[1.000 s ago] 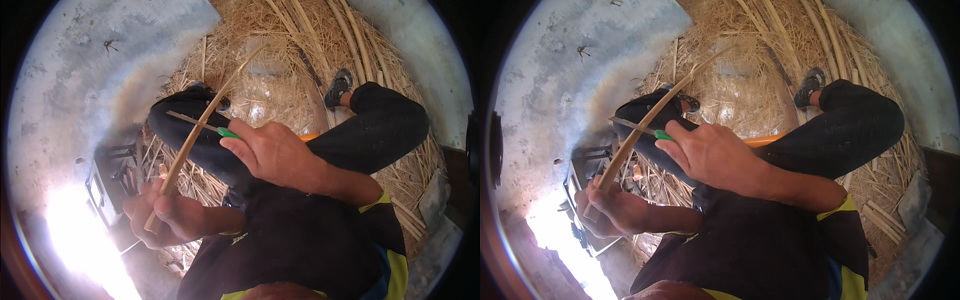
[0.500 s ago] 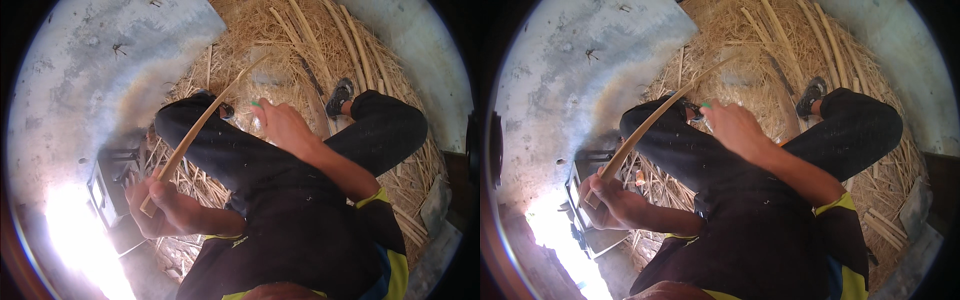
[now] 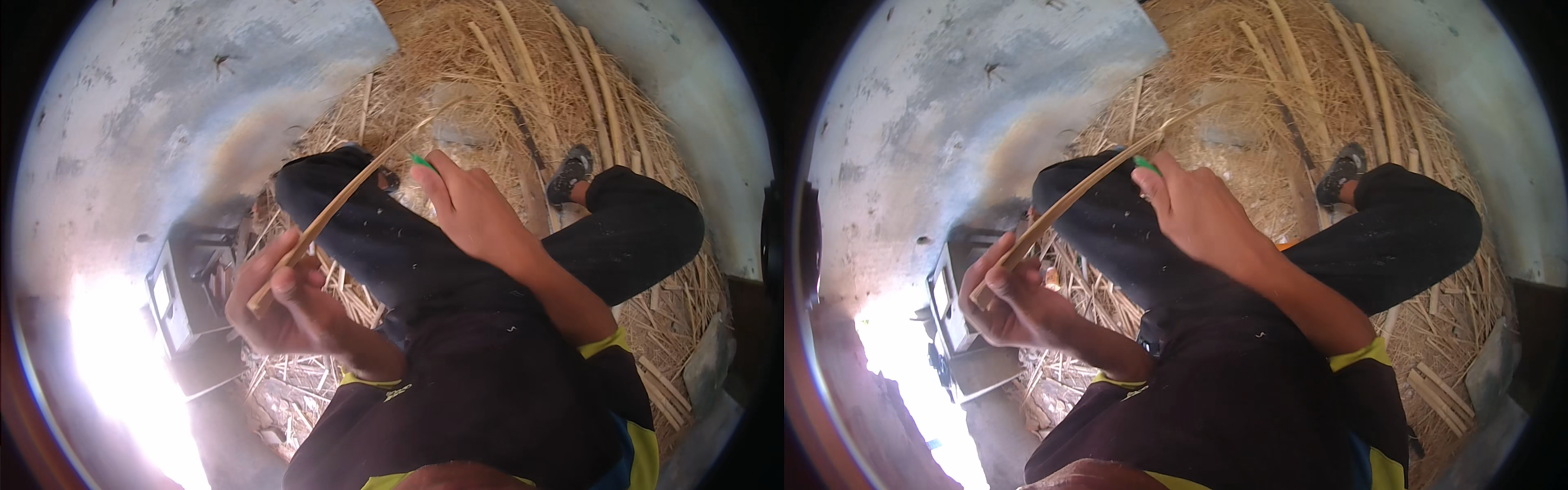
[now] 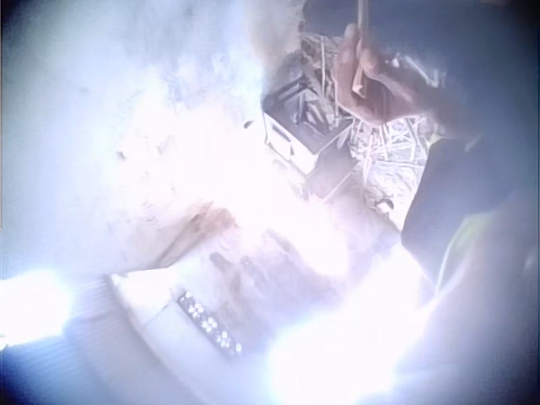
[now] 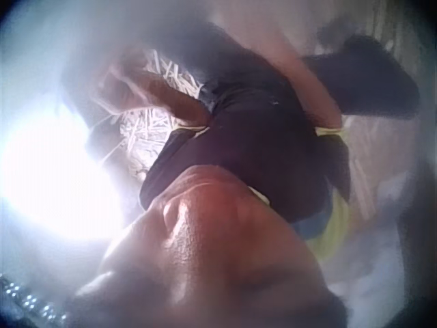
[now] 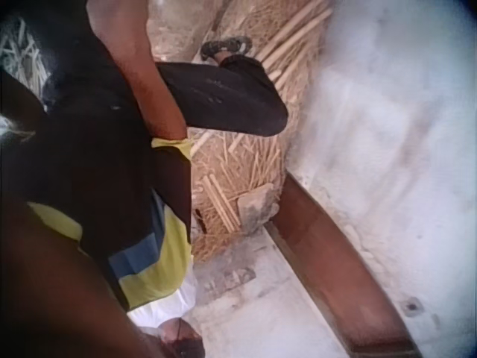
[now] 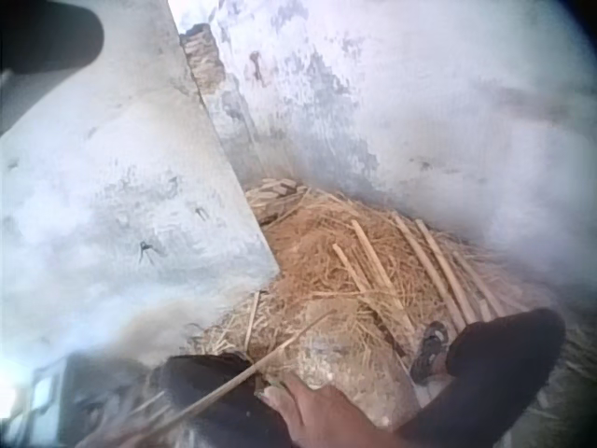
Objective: The person sits on a bed of straw and uses a knife to shave and smooth a long, thin bamboo stick. They repeatedly scrape the surface of the stick with the blade, rotating it to work on different sides, and occasionally inspect the progress.
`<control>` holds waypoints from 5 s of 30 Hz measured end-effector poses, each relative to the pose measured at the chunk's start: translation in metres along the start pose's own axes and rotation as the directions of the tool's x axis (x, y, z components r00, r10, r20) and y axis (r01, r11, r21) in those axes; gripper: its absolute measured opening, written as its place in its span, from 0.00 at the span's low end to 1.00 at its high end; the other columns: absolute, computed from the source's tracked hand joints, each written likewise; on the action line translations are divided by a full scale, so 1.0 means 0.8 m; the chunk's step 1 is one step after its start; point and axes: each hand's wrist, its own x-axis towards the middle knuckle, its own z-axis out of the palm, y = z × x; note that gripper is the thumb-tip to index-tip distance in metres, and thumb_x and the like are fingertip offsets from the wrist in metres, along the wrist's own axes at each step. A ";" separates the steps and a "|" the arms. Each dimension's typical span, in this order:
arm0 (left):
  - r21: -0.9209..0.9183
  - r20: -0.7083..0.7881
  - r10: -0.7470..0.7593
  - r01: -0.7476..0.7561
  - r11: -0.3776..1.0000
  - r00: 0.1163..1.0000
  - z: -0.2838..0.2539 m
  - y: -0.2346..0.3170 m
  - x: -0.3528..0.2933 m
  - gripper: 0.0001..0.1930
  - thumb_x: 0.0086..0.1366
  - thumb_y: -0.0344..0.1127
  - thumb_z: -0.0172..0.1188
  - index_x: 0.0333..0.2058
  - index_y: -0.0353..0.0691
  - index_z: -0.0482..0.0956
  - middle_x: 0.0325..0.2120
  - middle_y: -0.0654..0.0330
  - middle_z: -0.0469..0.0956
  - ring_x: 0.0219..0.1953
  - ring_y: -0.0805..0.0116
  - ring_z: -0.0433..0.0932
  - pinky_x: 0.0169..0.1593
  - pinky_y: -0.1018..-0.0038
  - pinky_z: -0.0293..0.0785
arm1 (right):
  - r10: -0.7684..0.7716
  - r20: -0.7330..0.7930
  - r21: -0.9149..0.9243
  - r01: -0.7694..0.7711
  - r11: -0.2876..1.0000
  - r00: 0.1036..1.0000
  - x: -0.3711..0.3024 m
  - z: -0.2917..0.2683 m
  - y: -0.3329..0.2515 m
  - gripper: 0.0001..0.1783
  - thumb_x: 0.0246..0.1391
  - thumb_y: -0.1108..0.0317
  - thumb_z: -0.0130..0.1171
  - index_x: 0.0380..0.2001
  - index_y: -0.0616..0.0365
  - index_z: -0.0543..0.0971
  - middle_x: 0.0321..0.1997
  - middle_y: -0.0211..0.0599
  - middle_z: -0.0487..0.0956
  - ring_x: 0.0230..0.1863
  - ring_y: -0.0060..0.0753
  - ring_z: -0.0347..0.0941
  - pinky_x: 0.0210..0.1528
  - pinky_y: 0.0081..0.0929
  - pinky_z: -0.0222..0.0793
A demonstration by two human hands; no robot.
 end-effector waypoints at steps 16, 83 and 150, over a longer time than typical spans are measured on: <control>-0.047 -0.161 -0.120 0.114 0.992 0.980 0.000 0.034 -0.003 0.11 0.64 0.35 0.57 0.33 0.30 0.72 0.16 0.58 0.69 0.13 0.76 0.67 0.17 0.85 0.57 | -0.222 0.171 -0.043 0.232 0.972 0.960 -0.069 0.022 -0.107 0.11 0.60 0.66 0.51 0.31 0.63 0.66 0.15 0.49 0.70 0.17 0.51 0.72 0.17 0.40 0.65; -0.087 -0.099 -0.231 0.223 0.971 0.968 0.024 0.051 -0.006 0.07 0.56 0.23 0.61 0.28 0.32 0.70 0.21 0.60 0.67 0.19 0.80 0.63 0.22 0.84 0.58 | -0.153 0.099 -0.183 0.169 0.969 0.983 -0.066 -0.001 -0.092 0.08 0.62 0.67 0.47 0.35 0.63 0.66 0.17 0.52 0.72 0.21 0.55 0.74 0.21 0.44 0.66; -0.134 0.088 -0.066 0.078 0.988 0.994 0.021 0.021 -0.011 0.14 0.63 0.37 0.59 0.33 0.28 0.70 0.27 0.46 0.75 0.17 0.67 0.74 0.20 0.81 0.70 | -0.206 -0.092 0.059 0.212 0.975 0.974 -0.026 0.007 -0.012 0.20 0.64 0.54 0.42 0.27 0.59 0.70 0.15 0.54 0.72 0.20 0.60 0.72 0.21 0.49 0.65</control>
